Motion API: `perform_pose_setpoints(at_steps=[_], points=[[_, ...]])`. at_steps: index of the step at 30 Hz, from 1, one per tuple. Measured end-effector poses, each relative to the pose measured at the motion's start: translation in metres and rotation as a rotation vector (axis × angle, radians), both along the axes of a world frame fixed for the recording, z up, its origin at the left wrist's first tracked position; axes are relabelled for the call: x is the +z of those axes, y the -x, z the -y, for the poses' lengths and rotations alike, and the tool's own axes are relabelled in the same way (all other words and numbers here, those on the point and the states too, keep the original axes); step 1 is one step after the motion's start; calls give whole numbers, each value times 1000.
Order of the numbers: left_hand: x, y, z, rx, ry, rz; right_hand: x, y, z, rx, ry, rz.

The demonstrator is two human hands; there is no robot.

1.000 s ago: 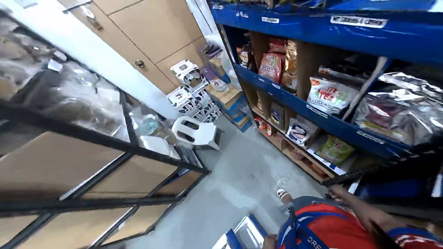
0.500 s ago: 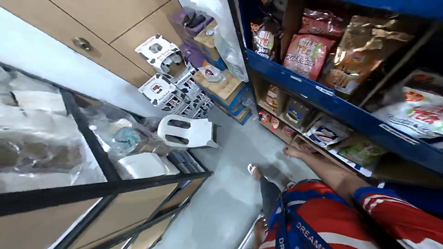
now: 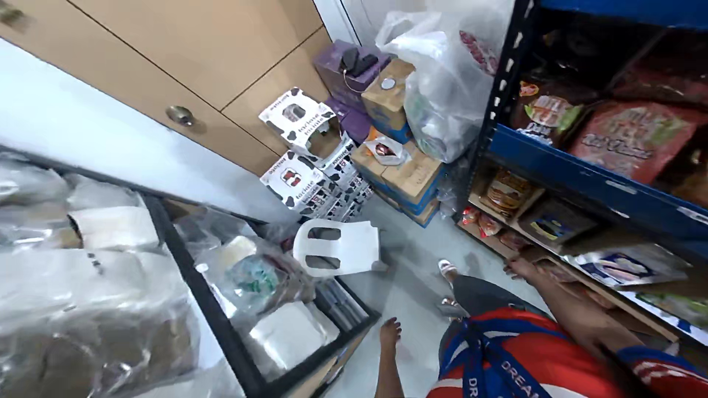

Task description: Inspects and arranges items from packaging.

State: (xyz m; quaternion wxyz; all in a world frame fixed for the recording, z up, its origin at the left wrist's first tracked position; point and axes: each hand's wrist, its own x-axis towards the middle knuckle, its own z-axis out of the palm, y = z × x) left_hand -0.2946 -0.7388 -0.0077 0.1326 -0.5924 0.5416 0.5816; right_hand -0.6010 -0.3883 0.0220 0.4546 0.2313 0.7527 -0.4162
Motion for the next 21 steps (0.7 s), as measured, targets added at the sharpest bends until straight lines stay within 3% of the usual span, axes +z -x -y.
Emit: perform_pose_setpoints(at_steps=[7,12,14,18,21], points=[[22,173,81,-128,-50,-138,-41,58,71,-85,-24,81],[18,244,130,-410,-100,-102,-44,128,150,-45,-26,67],[22,263,160,-407,-46,-137,-34,155,181,28,-10,25],[63,331,225,-378,106,-317,-10,205,235,55,37,-77],[125,409,280,-510,301,-511,5,221,269,-4,58,-88]])
